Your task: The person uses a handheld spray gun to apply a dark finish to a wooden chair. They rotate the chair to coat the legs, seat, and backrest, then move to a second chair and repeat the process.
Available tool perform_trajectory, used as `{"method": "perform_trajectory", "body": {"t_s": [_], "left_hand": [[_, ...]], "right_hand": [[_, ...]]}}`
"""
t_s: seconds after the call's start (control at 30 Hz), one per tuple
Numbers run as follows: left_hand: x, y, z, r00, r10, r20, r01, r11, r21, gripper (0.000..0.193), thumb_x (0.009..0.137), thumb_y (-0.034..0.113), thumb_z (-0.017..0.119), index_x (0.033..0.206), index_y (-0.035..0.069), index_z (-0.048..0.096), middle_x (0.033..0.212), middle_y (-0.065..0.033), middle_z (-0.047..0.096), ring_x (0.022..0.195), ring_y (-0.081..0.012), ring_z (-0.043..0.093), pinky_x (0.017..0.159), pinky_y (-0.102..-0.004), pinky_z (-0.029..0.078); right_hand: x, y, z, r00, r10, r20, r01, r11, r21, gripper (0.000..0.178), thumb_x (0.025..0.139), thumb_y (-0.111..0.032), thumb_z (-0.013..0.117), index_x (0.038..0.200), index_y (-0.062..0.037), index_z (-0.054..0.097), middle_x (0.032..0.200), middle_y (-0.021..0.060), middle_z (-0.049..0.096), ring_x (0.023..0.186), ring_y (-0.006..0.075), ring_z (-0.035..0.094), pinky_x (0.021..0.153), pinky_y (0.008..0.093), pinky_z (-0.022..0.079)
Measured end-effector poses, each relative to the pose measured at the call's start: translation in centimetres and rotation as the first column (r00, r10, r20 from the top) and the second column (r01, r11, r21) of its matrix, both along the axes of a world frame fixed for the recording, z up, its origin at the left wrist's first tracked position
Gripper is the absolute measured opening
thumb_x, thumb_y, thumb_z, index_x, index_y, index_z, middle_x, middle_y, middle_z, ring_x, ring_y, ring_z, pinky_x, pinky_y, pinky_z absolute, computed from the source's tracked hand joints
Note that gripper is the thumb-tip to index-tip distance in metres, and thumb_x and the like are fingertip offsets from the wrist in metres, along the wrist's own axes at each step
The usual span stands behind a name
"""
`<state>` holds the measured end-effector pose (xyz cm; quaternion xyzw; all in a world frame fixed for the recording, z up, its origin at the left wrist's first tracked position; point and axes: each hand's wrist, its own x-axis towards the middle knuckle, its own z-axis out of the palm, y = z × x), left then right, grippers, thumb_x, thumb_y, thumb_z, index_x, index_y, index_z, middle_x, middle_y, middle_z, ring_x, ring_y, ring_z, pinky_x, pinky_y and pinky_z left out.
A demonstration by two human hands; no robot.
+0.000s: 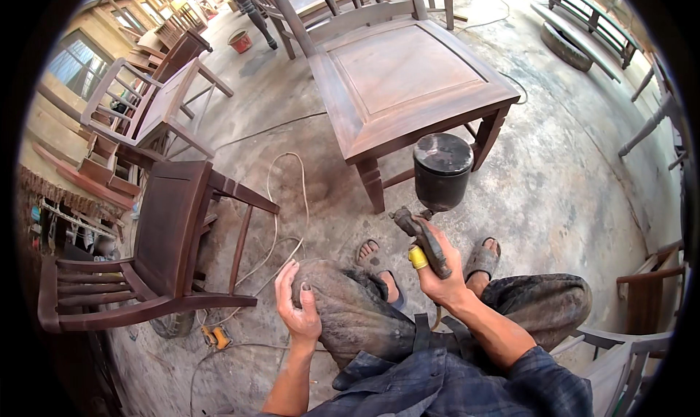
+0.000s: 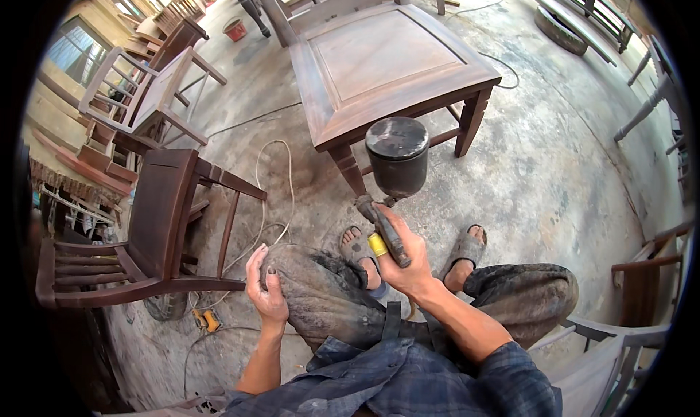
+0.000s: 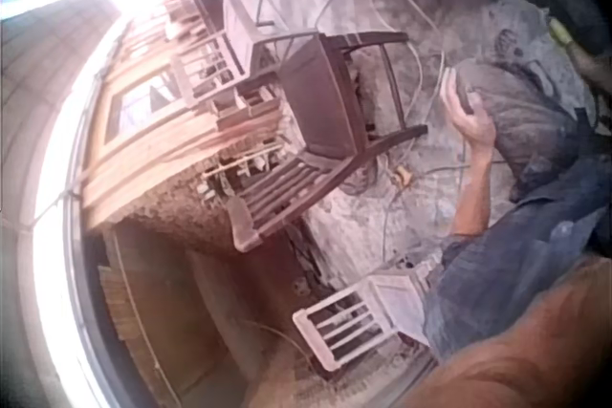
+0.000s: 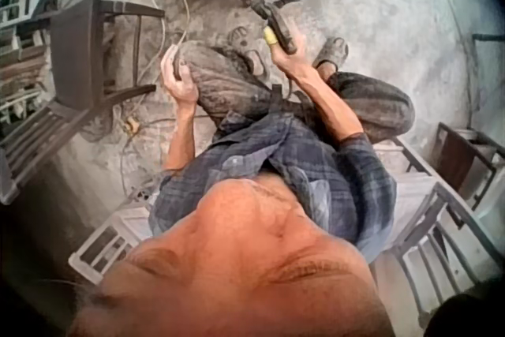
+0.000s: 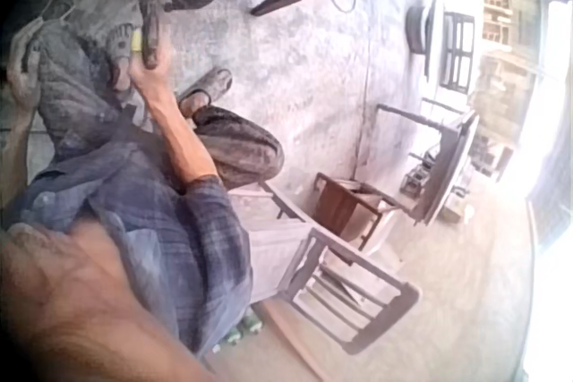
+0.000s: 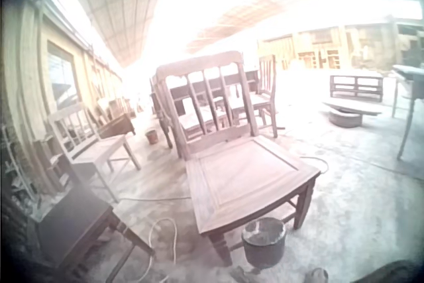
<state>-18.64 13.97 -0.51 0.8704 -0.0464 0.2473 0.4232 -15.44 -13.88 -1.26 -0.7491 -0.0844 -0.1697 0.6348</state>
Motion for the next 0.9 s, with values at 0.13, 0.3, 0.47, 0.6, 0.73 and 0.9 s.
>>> {"method": "perform_trajectory", "body": {"t_s": [0.13, 0.3, 0.47, 0.6, 0.73, 0.9], "left_hand": [[-0.1, 0.0, 0.0, 1.0, 0.007, -0.012, -0.007, 1.0, -0.011, 0.046, 0.1, 0.026, 0.054, 0.128, -0.009, 0.061, 0.134, -0.0249, 0.062, 0.127, -0.037, 0.059, 0.112, -0.0441, 0.041], [0.1, -0.4, -0.5, 1.0, 0.015, -0.021, -0.016, 0.999, -0.051, 0.048, 0.099, 0.031, 0.056, 0.127, -0.008, 0.062, 0.132, -0.0255, 0.062, 0.125, -0.0396, 0.059, 0.11, -0.0464, 0.043], [0.1, -0.2, -0.7, 0.999, 0.027, -0.023, -0.029, 0.995, -0.097, 0.051, 0.1, 0.035, 0.056, 0.127, -0.009, 0.062, 0.133, -0.0238, 0.063, 0.126, -0.0377, 0.059, 0.111, -0.0454, 0.042], [0.3, -0.4, -0.5, 1.0, 0.022, -0.022, -0.024, 0.995, -0.094, 0.049, 0.1, 0.032, 0.056, 0.127, -0.009, 0.062, 0.133, -0.0236, 0.063, 0.125, -0.0372, 0.059, 0.11, -0.0447, 0.042], [0.4, -0.6, -0.4, 1.0, 0.015, -0.022, -0.017, 0.995, -0.097, 0.046, 0.1, 0.028, 0.056, 0.126, -0.009, 0.062, 0.132, -0.0234, 0.063, 0.124, -0.0362, 0.06, 0.11, -0.0441, 0.043], [0.3, -0.9, -0.6, 0.999, 0.008, -0.038, -0.012, 0.994, -0.106, 0.044, 0.1, 0.024, 0.053, 0.128, -0.008, 0.062, 0.134, -0.0221, 0.063, 0.125, -0.0349, 0.059, 0.111, -0.0438, 0.042]], "right_hand": [[-0.3, 0.5, 0.6, 0.997, 0.063, -0.039, -0.064, 0.998, -0.028, 0.064, 0.082, 0.004, 0.072, 0.143, -0.0016, 0.055, 0.111, 0.0183, 0.072, 0.097, 0.0239, 0.072, 0.088, 0.031, 0.053], [-0.4, -0.6, -0.1, 0.998, -0.045, 0.034, 0.047, 0.997, -0.06, 0.057, 0.088, 0.002, 0.069, 0.143, -0.0012, 0.055, 0.107, 0.0182, 0.072, 0.09, 0.0221, 0.07, 0.084, 0.0304, 0.053], [-1.4, -3.2, -0.7, 0.982, -0.122, -0.143, 0.129, 0.991, 0.041, 0.051, 0.095, 0.0, 0.065, 0.144, 0.0032, 0.053, 0.116, 0.0136, 0.069, 0.094, 0.0155, 0.064, 0.085, 0.0287, 0.051], [-1.7, -3.2, -0.8, 0.967, -0.176, -0.186, 0.208, 0.963, 0.17, 0.052, 0.094, 0.001, 0.064, 0.145, 0.0021, 0.052, 0.113, 0.0133, 0.069, 0.09, 0.0141, 0.063, 0.082, 0.0275, 0.051], [-1.8, -3.1, -0.4, 0.992, -0.052, -0.113, 0.063, 0.993, 0.095, 0.052, 0.092, 0.002, 0.063, 0.143, 0.0021, 0.053, 0.116, 0.0157, 0.07, 0.093, 0.0181, 0.067, 0.085, 0.0302, 0.053], [-0.8, -3.7, 0.3, 0.998, -0.06, -0.022, 0.061, 0.998, 0.028, 0.051, 0.094, -0.002, 0.067, 0.143, 0.0018, 0.055, 0.116, 0.0167, 0.07, 0.096, 0.0179, 0.066, 0.087, 0.0296, 0.051]]}}
